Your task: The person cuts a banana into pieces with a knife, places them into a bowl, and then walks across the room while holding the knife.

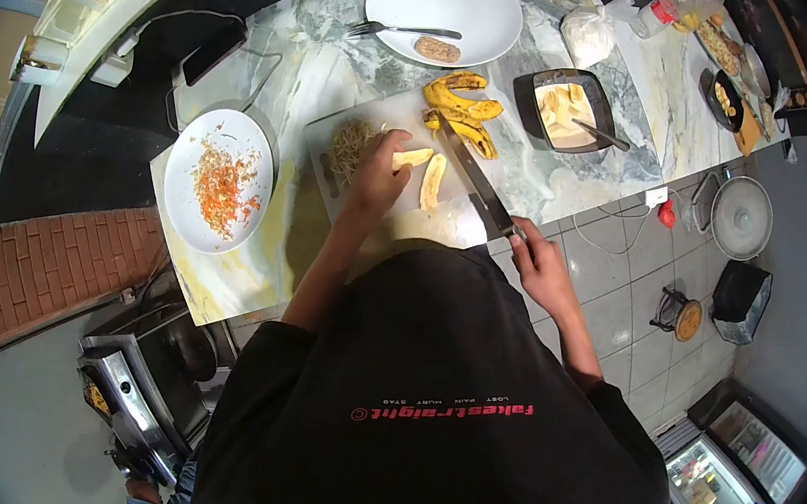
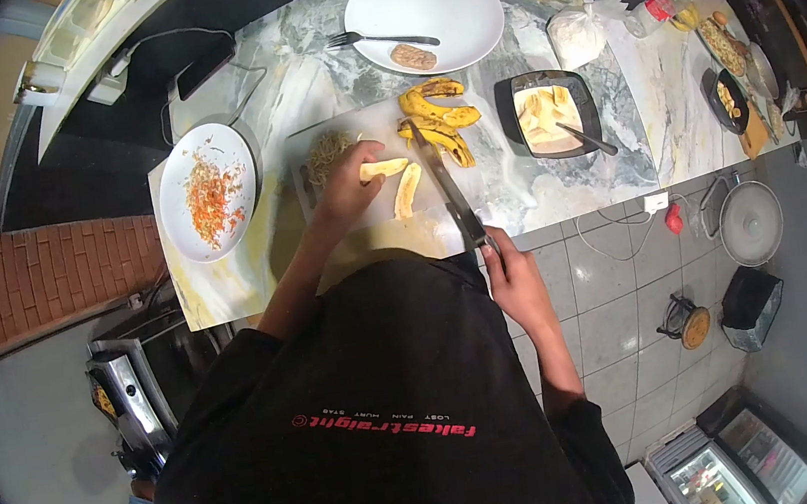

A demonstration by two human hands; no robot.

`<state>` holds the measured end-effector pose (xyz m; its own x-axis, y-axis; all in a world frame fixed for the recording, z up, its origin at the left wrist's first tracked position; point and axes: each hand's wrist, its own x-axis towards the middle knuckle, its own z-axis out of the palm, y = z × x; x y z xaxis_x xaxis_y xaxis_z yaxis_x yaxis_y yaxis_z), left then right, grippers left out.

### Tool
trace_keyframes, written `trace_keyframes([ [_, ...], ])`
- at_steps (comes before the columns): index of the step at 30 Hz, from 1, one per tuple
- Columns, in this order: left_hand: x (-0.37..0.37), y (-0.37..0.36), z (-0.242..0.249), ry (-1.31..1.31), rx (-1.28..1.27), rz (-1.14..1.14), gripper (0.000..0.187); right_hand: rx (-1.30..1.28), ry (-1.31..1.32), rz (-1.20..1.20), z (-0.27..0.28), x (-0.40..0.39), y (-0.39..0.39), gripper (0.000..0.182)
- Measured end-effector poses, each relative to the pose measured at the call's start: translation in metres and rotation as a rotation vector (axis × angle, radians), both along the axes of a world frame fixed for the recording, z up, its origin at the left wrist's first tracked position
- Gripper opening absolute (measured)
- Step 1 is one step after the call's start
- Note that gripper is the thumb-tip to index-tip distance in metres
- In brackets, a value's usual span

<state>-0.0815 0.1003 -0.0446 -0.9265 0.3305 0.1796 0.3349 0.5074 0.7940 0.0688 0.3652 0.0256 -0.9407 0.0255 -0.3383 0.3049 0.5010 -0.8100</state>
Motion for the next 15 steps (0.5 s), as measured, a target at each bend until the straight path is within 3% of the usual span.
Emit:
trace_keyframes([
  [1,-0.002,-0.001,0.002,0.000,-0.001,0.000,0.044,-0.001,0.000,0.000,0.003,0.005,0.004,0.028],
  [3,-0.007,-0.007,0.008,-0.465,0.153,0.048,0.033,0.082,0.005,0.055,0.007,0.016,0.014,0.028],
  [4,-0.009,-0.011,0.005,-0.466,0.153,0.047,0.033,0.114,-0.023,0.050,0.011,0.021,0.017,0.028],
  [6,-0.010,-0.018,-0.002,-0.483,0.480,0.018,0.027,0.153,-0.016,0.062,0.012,0.029,0.024,0.028],
  [7,-0.010,-0.020,-0.001,-0.484,0.480,0.015,0.027,0.192,-0.006,0.074,0.012,0.032,0.025,0.027],
  [9,-0.011,-0.021,0.003,-0.624,0.693,0.167,0.025,0.178,-0.011,0.071,0.014,0.030,0.022,0.027],
  [15,-0.005,-0.018,0.004,-0.576,0.769,0.188,0.030,0.154,-0.036,0.195,0.015,0.012,0.000,0.029],
])
